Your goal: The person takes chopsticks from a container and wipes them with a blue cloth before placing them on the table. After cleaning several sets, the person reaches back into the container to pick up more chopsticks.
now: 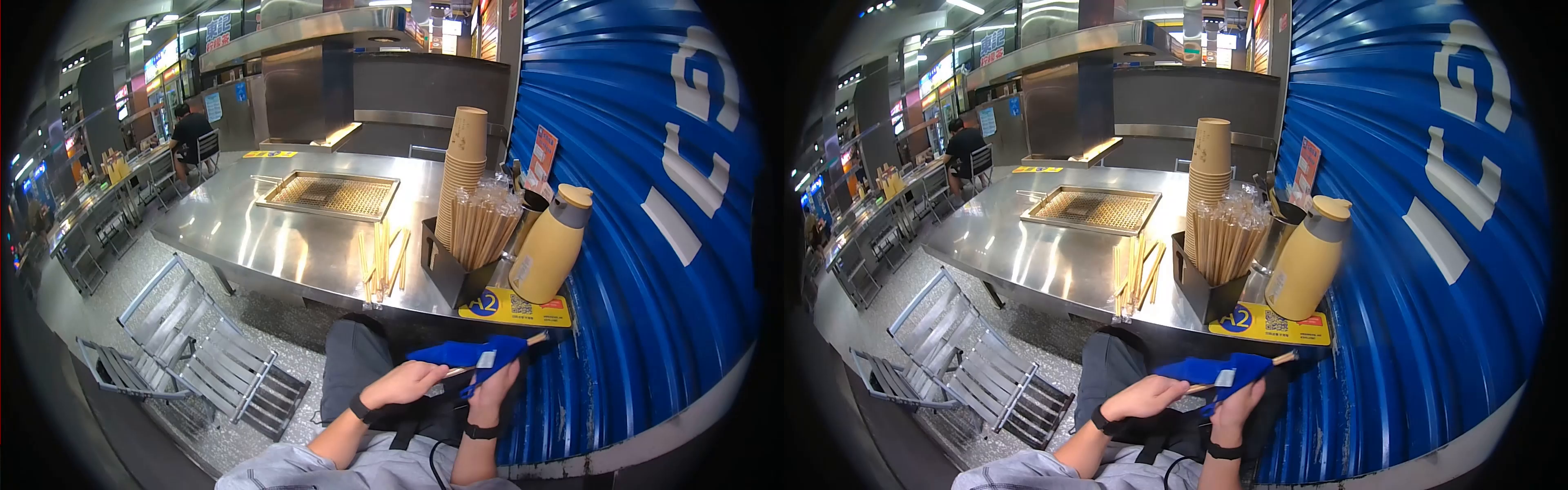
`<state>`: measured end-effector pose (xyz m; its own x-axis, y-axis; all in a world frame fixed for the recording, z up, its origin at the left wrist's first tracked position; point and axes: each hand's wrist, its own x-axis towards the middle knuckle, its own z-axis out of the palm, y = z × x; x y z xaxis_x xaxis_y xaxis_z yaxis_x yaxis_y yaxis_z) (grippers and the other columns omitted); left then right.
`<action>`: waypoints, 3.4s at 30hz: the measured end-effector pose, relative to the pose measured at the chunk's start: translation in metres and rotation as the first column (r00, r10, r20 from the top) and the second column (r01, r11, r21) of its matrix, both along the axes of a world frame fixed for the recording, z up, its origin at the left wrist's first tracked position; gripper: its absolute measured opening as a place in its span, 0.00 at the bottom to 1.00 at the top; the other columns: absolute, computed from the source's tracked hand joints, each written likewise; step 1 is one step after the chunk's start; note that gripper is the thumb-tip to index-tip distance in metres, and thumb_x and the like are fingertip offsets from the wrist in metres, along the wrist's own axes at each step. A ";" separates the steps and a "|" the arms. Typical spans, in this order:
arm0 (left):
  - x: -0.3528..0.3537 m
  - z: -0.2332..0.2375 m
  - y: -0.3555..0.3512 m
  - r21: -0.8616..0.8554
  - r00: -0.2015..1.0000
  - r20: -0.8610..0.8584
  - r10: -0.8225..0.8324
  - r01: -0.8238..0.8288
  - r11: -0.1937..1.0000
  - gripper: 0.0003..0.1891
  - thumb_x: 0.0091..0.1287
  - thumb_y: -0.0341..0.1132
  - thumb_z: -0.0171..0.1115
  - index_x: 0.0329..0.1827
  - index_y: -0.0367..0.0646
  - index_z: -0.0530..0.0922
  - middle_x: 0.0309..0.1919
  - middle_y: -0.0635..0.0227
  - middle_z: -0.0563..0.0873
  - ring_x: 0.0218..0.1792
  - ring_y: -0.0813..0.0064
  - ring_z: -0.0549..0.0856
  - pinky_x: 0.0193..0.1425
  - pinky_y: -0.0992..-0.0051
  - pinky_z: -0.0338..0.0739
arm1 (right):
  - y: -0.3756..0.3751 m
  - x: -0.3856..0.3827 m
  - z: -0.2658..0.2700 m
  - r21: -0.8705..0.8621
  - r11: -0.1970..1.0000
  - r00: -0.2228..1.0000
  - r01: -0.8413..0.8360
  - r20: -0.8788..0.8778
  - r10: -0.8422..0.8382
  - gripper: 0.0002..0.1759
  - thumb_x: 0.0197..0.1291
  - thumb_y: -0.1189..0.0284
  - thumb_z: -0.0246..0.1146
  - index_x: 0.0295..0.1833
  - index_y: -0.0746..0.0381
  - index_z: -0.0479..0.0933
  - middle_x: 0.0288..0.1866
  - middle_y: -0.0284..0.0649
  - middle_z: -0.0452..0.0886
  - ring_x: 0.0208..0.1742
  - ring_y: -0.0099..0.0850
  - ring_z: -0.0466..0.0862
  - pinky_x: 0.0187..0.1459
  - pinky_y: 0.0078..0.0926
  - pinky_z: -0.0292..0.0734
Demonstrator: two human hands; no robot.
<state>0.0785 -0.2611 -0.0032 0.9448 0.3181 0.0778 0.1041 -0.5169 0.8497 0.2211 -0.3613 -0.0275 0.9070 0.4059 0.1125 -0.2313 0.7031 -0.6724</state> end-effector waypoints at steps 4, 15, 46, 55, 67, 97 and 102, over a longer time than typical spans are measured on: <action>-0.006 0.002 0.006 0.064 0.997 0.071 -0.014 0.009 0.998 0.22 0.77 0.43 0.45 0.33 0.33 0.75 0.21 0.52 0.77 0.25 0.53 0.76 0.34 0.63 0.72 | -0.015 0.025 0.007 0.067 0.993 0.991 0.098 -0.103 -0.090 0.13 0.72 0.64 0.55 0.54 0.60 0.72 0.42 0.36 0.79 0.42 0.28 0.81 0.45 0.29 0.80; 0.014 -0.025 -0.013 -0.047 0.921 0.315 0.229 -0.226 0.973 0.11 0.68 0.32 0.48 0.35 0.33 0.77 0.28 0.41 0.80 0.34 0.43 0.81 0.35 0.56 0.74 | 0.019 -0.035 0.000 -0.134 0.960 0.958 -0.245 0.118 0.261 0.13 0.73 0.69 0.53 0.57 0.64 0.70 0.42 0.35 0.79 0.41 0.22 0.80 0.46 0.20 0.77; -0.041 0.036 0.021 -0.570 0.350 0.603 0.717 -0.438 0.695 0.08 0.71 0.32 0.61 0.38 0.35 0.82 0.36 0.68 0.86 0.36 0.83 0.82 0.44 0.82 0.74 | -0.007 -0.015 0.026 -0.816 0.523 0.189 -0.246 0.489 0.852 0.12 0.62 0.71 0.59 0.48 0.66 0.76 0.39 0.51 0.82 0.40 0.46 0.84 0.44 0.32 0.77; -0.030 0.029 0.017 -0.611 0.465 0.519 0.717 -0.384 0.692 0.09 0.71 0.35 0.61 0.37 0.37 0.80 0.33 0.67 0.85 0.27 0.85 0.80 0.29 0.82 0.77 | -0.003 -0.025 0.034 -0.785 0.579 0.335 -0.221 0.496 0.801 0.10 0.62 0.75 0.58 0.47 0.67 0.77 0.38 0.45 0.84 0.40 0.32 0.84 0.46 0.27 0.77; -0.057 0.028 0.040 -0.741 0.052 0.588 0.807 -0.367 0.563 0.11 0.74 0.39 0.57 0.42 0.38 0.77 0.36 0.67 0.85 0.29 0.86 0.79 0.33 0.82 0.76 | -0.013 0.005 0.015 -0.830 0.490 0.352 -0.265 0.390 0.851 0.09 0.62 0.75 0.60 0.45 0.68 0.77 0.32 0.40 0.83 0.35 0.21 0.80 0.40 0.23 0.76; -0.014 0.016 0.000 -0.544 0.778 0.422 0.465 -0.193 0.816 0.09 0.74 0.31 0.55 0.47 0.33 0.79 0.42 0.64 0.86 0.45 0.79 0.83 0.51 0.78 0.77 | 0.010 -0.044 0.019 -0.637 0.763 0.520 -0.110 0.617 0.590 0.07 0.64 0.78 0.53 0.45 0.67 0.75 0.26 0.48 0.78 0.27 0.33 0.83 0.30 0.31 0.73; -0.021 0.020 0.006 -0.620 0.579 0.498 0.645 -0.282 0.732 0.11 0.74 0.36 0.56 0.47 0.37 0.77 0.38 0.63 0.87 0.39 0.77 0.84 0.47 0.77 0.78 | 0.008 -0.034 0.022 -0.698 0.697 0.479 -0.161 0.562 0.674 0.12 0.65 0.78 0.55 0.52 0.66 0.76 0.31 0.45 0.81 0.32 0.27 0.82 0.36 0.24 0.75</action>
<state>0.0574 -0.2554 0.0170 0.3980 0.8594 0.3209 -0.4434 -0.1260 0.8874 0.1869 -0.3531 -0.0058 0.2718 0.9218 0.2765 0.3560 0.1706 -0.9188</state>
